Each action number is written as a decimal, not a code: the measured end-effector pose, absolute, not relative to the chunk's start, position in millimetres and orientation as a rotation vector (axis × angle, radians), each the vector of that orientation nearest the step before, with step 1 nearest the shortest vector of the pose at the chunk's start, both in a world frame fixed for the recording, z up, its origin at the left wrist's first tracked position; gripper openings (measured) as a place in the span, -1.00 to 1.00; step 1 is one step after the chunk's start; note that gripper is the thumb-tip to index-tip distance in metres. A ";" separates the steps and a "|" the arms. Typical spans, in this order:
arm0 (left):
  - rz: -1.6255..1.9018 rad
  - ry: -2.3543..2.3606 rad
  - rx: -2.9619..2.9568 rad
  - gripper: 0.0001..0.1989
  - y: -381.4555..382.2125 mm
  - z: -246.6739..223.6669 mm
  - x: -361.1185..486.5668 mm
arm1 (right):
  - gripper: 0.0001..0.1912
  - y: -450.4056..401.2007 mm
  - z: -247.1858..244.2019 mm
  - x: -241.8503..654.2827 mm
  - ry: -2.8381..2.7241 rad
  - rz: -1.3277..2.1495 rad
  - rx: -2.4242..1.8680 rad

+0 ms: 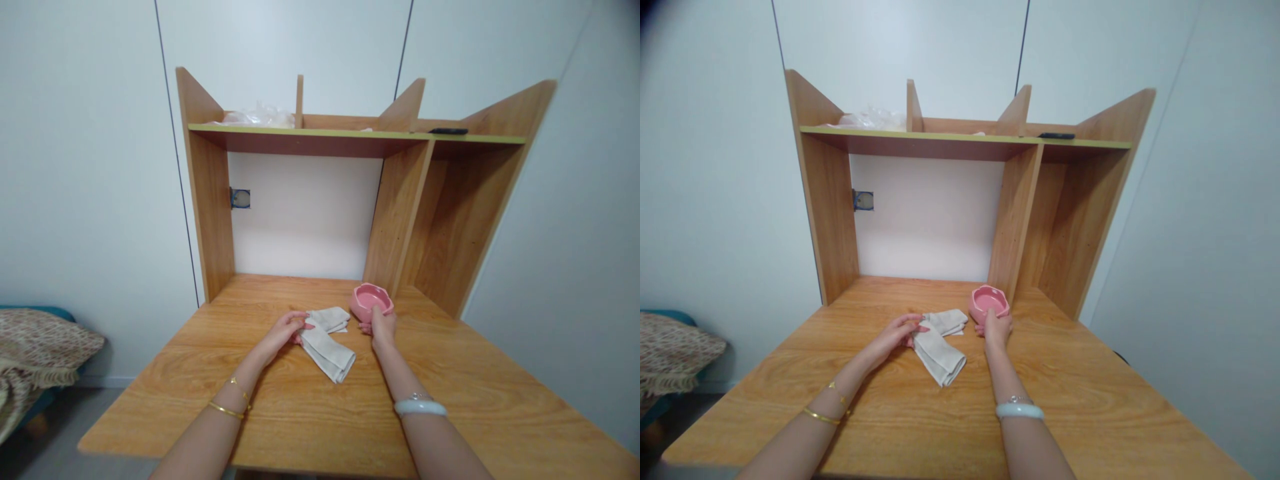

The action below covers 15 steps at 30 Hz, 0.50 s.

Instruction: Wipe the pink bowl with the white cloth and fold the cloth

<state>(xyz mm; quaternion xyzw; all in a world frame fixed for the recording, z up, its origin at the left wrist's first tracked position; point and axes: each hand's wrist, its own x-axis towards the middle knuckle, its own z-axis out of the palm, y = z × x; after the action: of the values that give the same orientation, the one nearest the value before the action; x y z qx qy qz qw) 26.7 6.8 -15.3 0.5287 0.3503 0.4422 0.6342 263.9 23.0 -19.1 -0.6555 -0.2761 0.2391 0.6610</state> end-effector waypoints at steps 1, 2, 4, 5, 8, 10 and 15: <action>1.011 0.800 1.205 -0.70 6.6 -15.3 26.7 | -0.56 22.2 -18.9 265.6 -0.604 0.524 -1.504; 1.012 0.801 1.201 -0.71 6.6 -15.4 26.7 | -0.57 21.6 -18.5 267.2 -0.587 0.510 -1.522; 1.011 0.803 1.194 -0.72 7.0 -16.0 26.9 | -0.58 21.0 -17.9 269.5 -0.567 0.490 -1.547; 1.010 0.802 1.191 -0.73 7.3 -16.3 26.9 | -0.58 21.1 -17.8 270.2 -0.564 0.486 -1.553; 1.005 0.797 1.186 -0.74 8.1 -17.1 26.8 | -0.57 21.6 -18.4 271.2 -0.569 0.488 -1.558; 1.006 0.795 1.190 -0.74 8.2 -17.2 26.7 | -0.56 21.7 -19.3 271.9 -0.580 0.492 -1.559; 1.011 0.790 1.213 -0.75 8.8 -17.4 27.1 | -0.54 20.7 -23.1 275.5 -0.624 0.488 -1.559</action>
<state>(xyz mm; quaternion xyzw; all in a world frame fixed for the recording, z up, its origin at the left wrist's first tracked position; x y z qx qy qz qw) 27.1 8.8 -17.4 0.5308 0.3458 0.4423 0.6348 275.5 20.7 -23.1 -0.6838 -0.2736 0.2142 0.6417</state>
